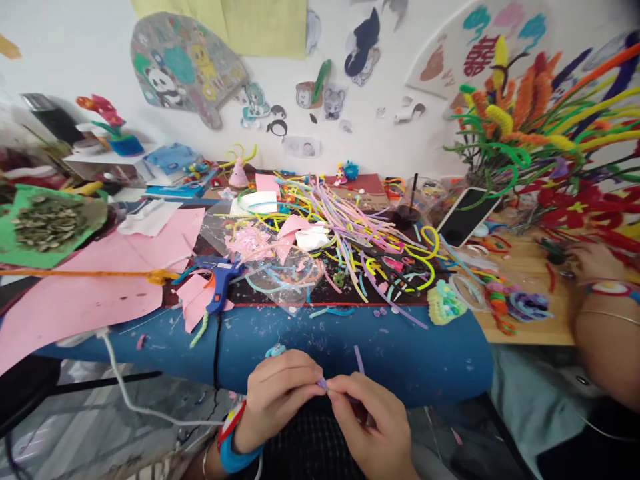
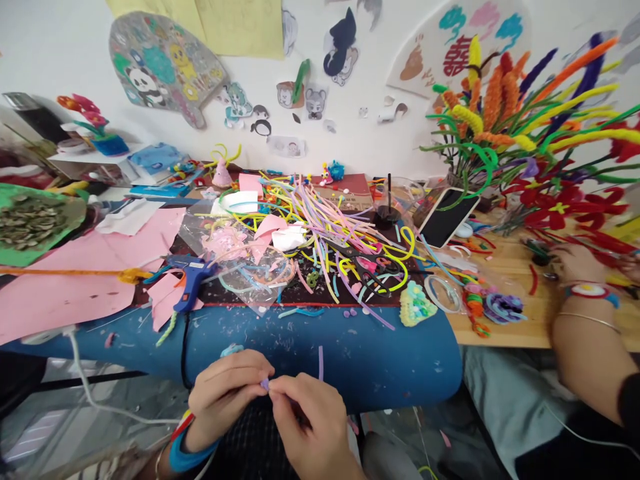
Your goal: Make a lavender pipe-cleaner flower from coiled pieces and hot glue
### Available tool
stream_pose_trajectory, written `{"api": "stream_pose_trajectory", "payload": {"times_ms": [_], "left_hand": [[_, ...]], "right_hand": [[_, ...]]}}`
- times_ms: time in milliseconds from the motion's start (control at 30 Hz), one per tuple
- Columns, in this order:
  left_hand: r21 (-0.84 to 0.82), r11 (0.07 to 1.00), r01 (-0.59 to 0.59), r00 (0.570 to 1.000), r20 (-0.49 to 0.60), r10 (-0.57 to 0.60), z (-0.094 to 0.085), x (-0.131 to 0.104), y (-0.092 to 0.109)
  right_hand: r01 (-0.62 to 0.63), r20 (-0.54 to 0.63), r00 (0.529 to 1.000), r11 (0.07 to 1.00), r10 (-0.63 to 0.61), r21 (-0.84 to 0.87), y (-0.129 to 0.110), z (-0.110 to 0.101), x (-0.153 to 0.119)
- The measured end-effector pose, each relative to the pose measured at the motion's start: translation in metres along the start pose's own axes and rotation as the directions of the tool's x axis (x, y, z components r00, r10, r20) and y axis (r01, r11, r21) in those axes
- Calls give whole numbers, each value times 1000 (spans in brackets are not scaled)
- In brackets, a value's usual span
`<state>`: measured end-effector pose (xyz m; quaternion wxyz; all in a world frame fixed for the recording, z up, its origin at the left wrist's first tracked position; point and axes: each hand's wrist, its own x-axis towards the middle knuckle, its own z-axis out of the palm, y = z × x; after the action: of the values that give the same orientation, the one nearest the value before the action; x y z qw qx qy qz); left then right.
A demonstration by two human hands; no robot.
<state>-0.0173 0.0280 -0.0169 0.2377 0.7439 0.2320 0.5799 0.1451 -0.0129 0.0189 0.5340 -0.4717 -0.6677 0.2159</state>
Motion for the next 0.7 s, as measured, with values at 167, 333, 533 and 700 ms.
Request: {"api": "stream_pose_trajectory", "payload": {"times_ms": [167,333,533,700], "left_hand": [[56,993,-106,993,61,102,-4,7,0],[49,974,-219,951,233,202,-9,16,1],[129,977,-172,950,285,130,-12,13,3],[80,973,-216,969,139,204,-5,1,-1]], "right_hand": [[-146,97,985,988,141,41,-3,-6,0],[-395,213,901,918,379,34,-2,-16,8],[-559,339,796,823,501,96,2,-21,10],[-512,343,835,837,431,193,1,-19,7]]}}
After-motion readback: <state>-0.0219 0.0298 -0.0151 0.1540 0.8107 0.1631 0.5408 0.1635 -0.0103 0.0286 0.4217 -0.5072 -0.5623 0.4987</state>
